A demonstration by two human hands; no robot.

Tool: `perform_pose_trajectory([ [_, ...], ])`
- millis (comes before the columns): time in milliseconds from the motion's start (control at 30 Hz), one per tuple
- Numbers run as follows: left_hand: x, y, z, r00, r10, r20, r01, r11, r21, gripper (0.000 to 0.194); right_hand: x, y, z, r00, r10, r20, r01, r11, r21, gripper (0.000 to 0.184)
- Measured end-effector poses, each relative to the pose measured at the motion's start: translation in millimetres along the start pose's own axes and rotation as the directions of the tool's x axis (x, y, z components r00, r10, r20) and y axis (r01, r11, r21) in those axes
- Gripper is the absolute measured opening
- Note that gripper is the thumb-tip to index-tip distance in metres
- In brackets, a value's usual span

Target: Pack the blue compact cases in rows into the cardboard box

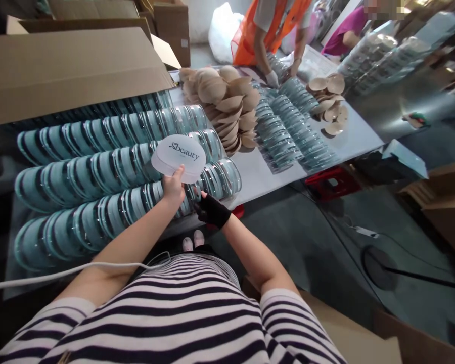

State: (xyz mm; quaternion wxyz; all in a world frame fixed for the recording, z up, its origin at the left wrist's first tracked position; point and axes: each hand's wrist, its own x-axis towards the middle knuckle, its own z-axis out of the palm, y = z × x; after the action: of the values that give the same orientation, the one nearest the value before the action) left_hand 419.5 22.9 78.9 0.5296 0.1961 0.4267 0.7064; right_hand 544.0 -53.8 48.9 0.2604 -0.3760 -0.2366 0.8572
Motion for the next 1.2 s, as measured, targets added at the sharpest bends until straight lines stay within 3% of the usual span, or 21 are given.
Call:
perform_pose_trajectory([
  [100,-1.1,-2.3,-2.5,0.999,0.036,0.006,-0.036,0.999,0.032,0.039,-4.3,-5.4,1.6,0.999,0.051,-0.015,-0.053,0.981,-0.186,0.046],
  [167,-1.3,-2.9,-3.3,0.999,0.048,0.003,-0.048,0.997,0.052,0.037,-15.1,-18.9,-2.9,0.996,0.029,-0.084,-0.060,0.912,-0.405,0.039],
  [233,-1.5,-3.3,-3.7,0.999,0.053,0.002,-0.053,0.995,0.089,0.035,-25.0,-43.5,-9.1,0.953,-0.228,-0.199,0.053,0.775,-0.630,0.033],
  [267,-1.9,-3.3,-4.0,0.998,0.057,0.006,-0.058,0.992,0.115,0.034,-27.7,-58.7,-11.2,0.879,-0.417,-0.231,0.121,0.663,-0.739,0.032],
  [333,-4.1,-2.3,-4.9,0.997,0.069,0.036,-0.073,0.984,0.160,0.030,-27.9,-88.0,-10.7,0.636,-0.749,-0.189,0.170,0.374,-0.912,0.038],
  [367,-6.0,-1.1,-5.7,0.996,0.070,0.055,-0.079,0.983,0.168,0.028,-25.9,-99.2,-7.5,0.535,-0.834,-0.135,0.166,0.260,-0.951,0.041],
  [400,-8.2,0.9,-6.8,0.995,0.067,0.071,-0.078,0.984,0.162,0.026,-23.0,-106.2,-2.3,0.471,-0.879,-0.078,0.151,0.167,-0.974,0.045],
  [500,-15.8,10.8,-11.5,0.998,0.001,0.061,-0.007,0.996,0.091,0.027,-10.9,-100.5,21.4,0.362,-0.928,0.090,0.145,-0.039,-0.989,0.050],
  [567,-20.0,19.7,-15.5,0.996,-0.069,0.055,0.066,0.996,0.056,0.030,-0.4,-83.7,37.5,0.289,-0.950,0.115,0.172,-0.067,-0.983,0.048],
  [667,-21.4,33.9,-22.9,0.989,-0.113,0.095,0.109,0.993,0.049,0.034,11.1,-65.0,49.1,0.209,-0.975,-0.069,0.183,0.109,-0.977,0.041],
  [733,-17.6,43.3,-28.6,0.993,-0.094,0.077,0.092,0.995,0.032,0.035,4.2,-58.1,46.4,0.118,-0.972,-0.205,0.172,0.223,-0.959,0.040],
  [800,-10.5,52.1,-34.2,0.996,-0.094,0.005,0.094,0.995,-0.022,0.037,-20.0,-45.0,39.9,0.031,-0.971,-0.237,0.094,0.238,-0.967,0.041],
  [833,-6.4,55.8,-36.7,0.993,-0.112,-0.034,0.110,0.992,-0.055,0.039,-36.6,-33.3,37.1,0.022,-0.978,-0.207,0.021,0.208,-0.978,0.041],
  [900,0.7,61.5,-40.4,0.982,-0.171,-0.079,0.162,0.981,-0.109,0.044,-70.0,0.4,34.9,0.088,-0.988,-0.124,-0.141,0.111,-0.984,0.037],
  [1000,5.8,65.6,-42.3,0.965,-0.250,-0.082,0.239,0.962,-0.131,0.049,-92.0,54.2,40.9,0.322,-0.940,-0.111,-0.270,0.021,-0.963,0.033],
  [1100,5.9,66.8,-41.7,0.954,-0.293,-0.060,0.283,0.950,-0.133,0.049,-67.4,71.6,53.8,0.544,-0.799,-0.257,-0.373,0.044,-0.927,0.037],
  [1133,5.7,66.9,-41.4,0.954,-0.295,-0.045,0.288,0.949,-0.128,0.049,-53.5,67.1,58.5,0.590,-0.744,-0.313,-0.414,0.054,-0.909,0.039],
  [1200,5.4,66.8,-41.3,0.958,-0.287,-0.025,0.282,0.953,-0.112,0.049,-27.4,49.5,67.4,0.626,-0.659,-0.416,-0.493,0.079,-0.867,0.042],
])
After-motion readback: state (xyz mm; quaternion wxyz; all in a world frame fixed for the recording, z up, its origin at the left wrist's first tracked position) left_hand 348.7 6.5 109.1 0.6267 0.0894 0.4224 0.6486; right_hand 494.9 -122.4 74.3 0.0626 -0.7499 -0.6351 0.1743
